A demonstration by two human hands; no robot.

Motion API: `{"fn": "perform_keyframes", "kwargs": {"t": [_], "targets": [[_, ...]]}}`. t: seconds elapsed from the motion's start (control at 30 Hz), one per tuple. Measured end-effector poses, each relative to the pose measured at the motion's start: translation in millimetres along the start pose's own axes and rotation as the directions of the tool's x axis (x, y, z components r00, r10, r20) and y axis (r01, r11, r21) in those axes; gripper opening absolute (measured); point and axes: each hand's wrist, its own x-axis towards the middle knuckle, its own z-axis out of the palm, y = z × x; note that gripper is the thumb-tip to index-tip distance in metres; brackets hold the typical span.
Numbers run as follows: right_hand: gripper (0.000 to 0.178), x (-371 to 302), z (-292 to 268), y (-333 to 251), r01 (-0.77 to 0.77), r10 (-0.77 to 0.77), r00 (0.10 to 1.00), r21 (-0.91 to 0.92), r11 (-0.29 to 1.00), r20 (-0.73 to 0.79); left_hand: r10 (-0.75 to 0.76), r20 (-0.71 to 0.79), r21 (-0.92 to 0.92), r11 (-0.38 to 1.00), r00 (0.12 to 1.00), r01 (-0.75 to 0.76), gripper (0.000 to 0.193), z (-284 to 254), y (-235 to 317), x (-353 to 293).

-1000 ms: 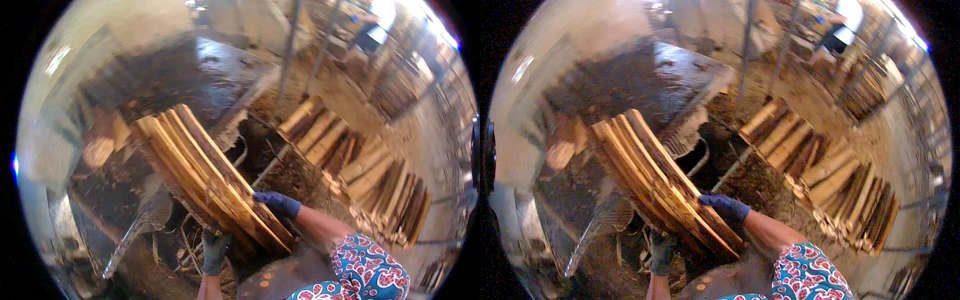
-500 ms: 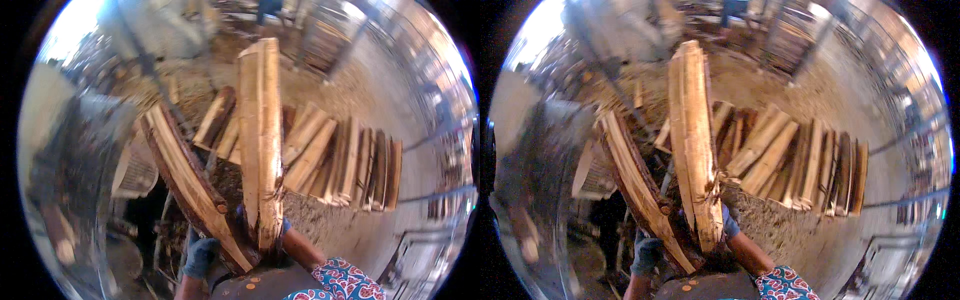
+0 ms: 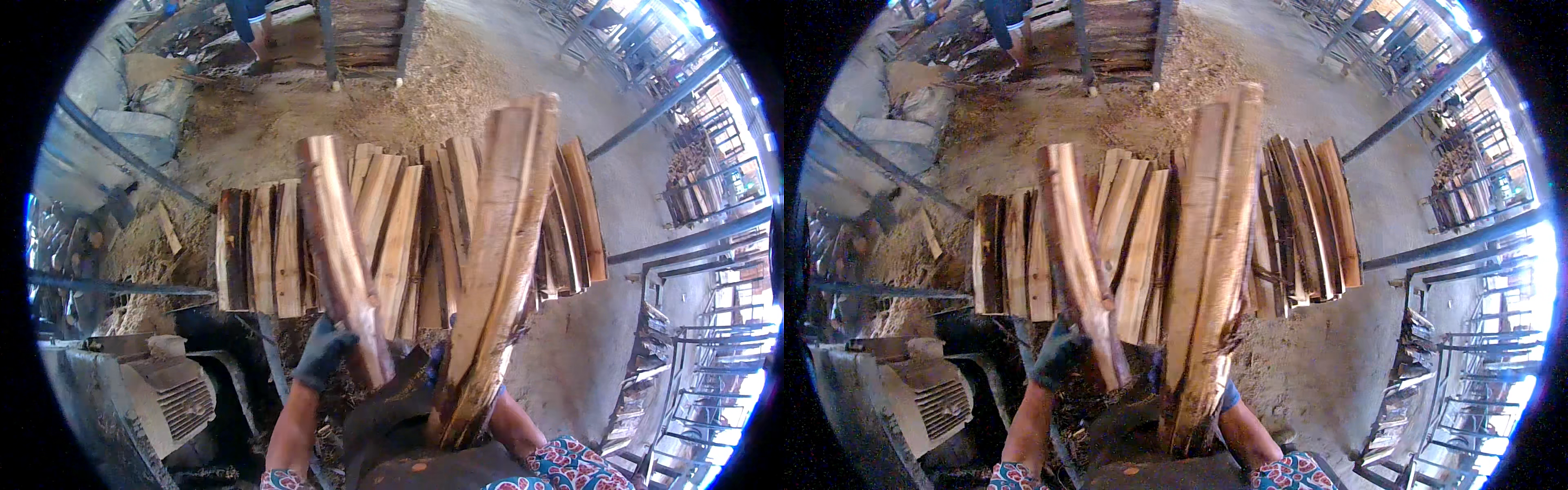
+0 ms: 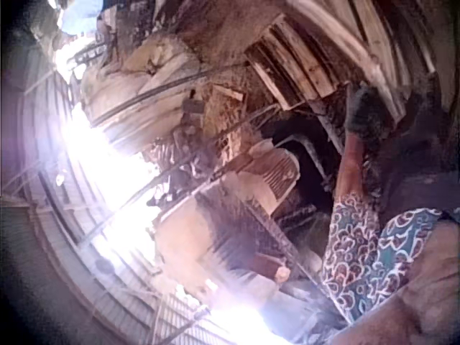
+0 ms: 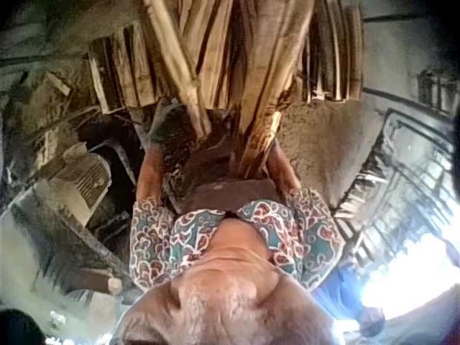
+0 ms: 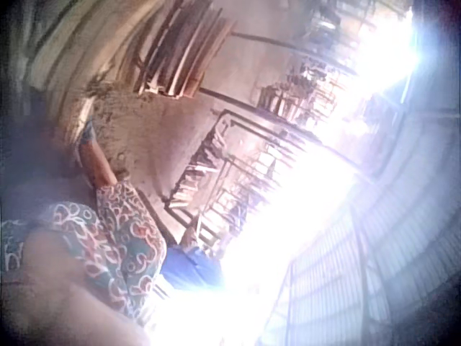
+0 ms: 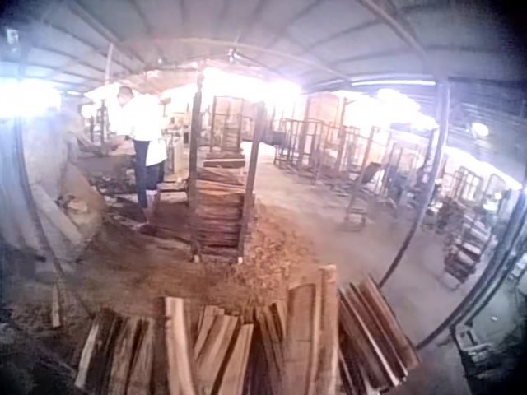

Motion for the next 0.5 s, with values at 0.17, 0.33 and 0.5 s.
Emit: {"fn": "perform_keyframes", "kwargs": {"t": [0.17, 0.33, 0.5], "targets": [[0.039, -10, -16, -16, 0.092, -0.091, 0.994, 0.025, 0.995, -0.064, 0.503, 0.251, 0.681, 0.515, 0.827, -0.52, 0.085, 121, 32, 38], [0.038, 0, -15, -27, 0.116, -0.112, 0.99, 0.045, 0.992, -0.086, 0.276, 0.632, -0.041, 0.945, 0.724, -0.324, 0.08, 194, 45, -30], [0.038, 0, -17, -37, 0.126, -0.125, 0.989, 0.005, 0.992, -0.083, 0.25, 0.461, 0.198, 0.906, 0.852, -0.373, 0.072, 191, 52, -29]]}}
